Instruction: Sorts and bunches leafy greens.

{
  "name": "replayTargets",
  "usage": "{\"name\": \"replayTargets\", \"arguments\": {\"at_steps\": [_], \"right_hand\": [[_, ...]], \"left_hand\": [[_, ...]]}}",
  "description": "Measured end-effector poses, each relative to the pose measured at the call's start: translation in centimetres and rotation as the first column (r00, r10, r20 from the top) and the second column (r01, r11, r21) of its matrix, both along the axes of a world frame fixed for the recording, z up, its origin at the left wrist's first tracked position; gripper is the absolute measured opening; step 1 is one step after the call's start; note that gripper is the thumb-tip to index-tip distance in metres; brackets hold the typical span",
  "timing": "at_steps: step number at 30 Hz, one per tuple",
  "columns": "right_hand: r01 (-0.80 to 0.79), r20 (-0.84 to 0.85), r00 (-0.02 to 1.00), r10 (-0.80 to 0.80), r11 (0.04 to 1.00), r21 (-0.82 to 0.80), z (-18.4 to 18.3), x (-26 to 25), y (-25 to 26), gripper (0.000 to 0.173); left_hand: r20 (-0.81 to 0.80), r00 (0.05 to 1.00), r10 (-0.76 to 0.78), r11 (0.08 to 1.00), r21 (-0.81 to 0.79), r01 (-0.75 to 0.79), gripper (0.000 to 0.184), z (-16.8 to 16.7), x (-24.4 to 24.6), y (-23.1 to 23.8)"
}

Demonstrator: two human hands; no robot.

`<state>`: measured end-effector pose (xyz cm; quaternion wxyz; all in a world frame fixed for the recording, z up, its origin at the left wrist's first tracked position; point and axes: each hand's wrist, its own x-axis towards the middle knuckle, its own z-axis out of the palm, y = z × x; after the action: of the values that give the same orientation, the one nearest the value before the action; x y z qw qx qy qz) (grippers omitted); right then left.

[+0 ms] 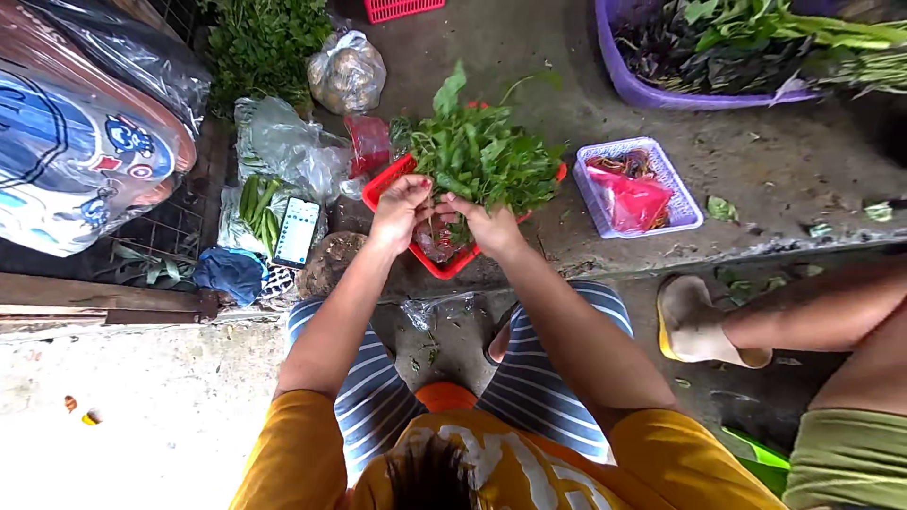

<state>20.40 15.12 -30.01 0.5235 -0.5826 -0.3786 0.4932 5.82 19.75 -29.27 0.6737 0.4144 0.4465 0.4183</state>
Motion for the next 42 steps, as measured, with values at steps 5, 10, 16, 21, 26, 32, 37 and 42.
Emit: {"name": "replayTargets", "arguments": {"at_steps": [5, 10, 16, 21, 26, 32, 37, 42], "right_hand": [[-0.086, -0.071, 0.994, 0.085, 0.996, -0.020, -0.6, -1.6, 0.1, 0.025], [-0.135, -0.106, 0.987, 0.123, 0.984, -0.120, -0.9, -1.2, -0.2, 0.018], [-0.010, -0.109, 0.994, 0.007, 1.000, -0.027, 0.1, 1.8, 0.1, 0.003], [0.108, -0.117, 0.988, -0.105, 0.994, 0.024, 1.3, 5.1, -0.1, 0.006], [0.093, -0.122, 0.989, -0.083, 0.992, 0.081, 1.2, 6.8, -1.6, 0.006], [0.112, -0.069, 0.992, -0.107, 0.991, 0.072, 1.4, 8.5, -2.4, 0.006], [0.104, -0.147, 0.985, -0.093, 0.992, 0.067, 2.2, 8.7, -3.5, 0.005], [0.073, -0.294, 0.954, -0.060, 0.997, 0.033, 2.9, 9.4, -3.8, 0.012]], "left_hand": [[-0.112, 0.994, -0.016, 0.998, 0.058, 0.022, 0.012, -0.7, -0.2, -0.1], [-0.318, 0.946, -0.058, 0.985, 0.136, 0.106, 0.023, -0.9, -0.7, 0.0], [-0.393, 0.830, -0.395, 0.902, 0.005, 0.431, 0.026, -0.3, -1.6, -0.2], [-0.649, 0.150, -0.746, 0.482, -0.370, 0.794, 0.033, -4.3, -0.4, -2.9], [-0.575, -0.477, -0.665, 0.243, -0.771, 0.589, 0.048, -14.7, -1.4, -7.1], [-0.522, 0.661, -0.539, 0.635, -0.767, -0.088, 0.068, -26.4, -5.0, -12.1], [-0.660, 0.660, -0.359, 0.878, -0.479, -0.001, 0.038, -28.5, -3.6, -13.7], [-0.635, 0.511, -0.580, 0.815, -0.446, 0.371, 0.036, -21.3, -2.1, -13.0]]}}
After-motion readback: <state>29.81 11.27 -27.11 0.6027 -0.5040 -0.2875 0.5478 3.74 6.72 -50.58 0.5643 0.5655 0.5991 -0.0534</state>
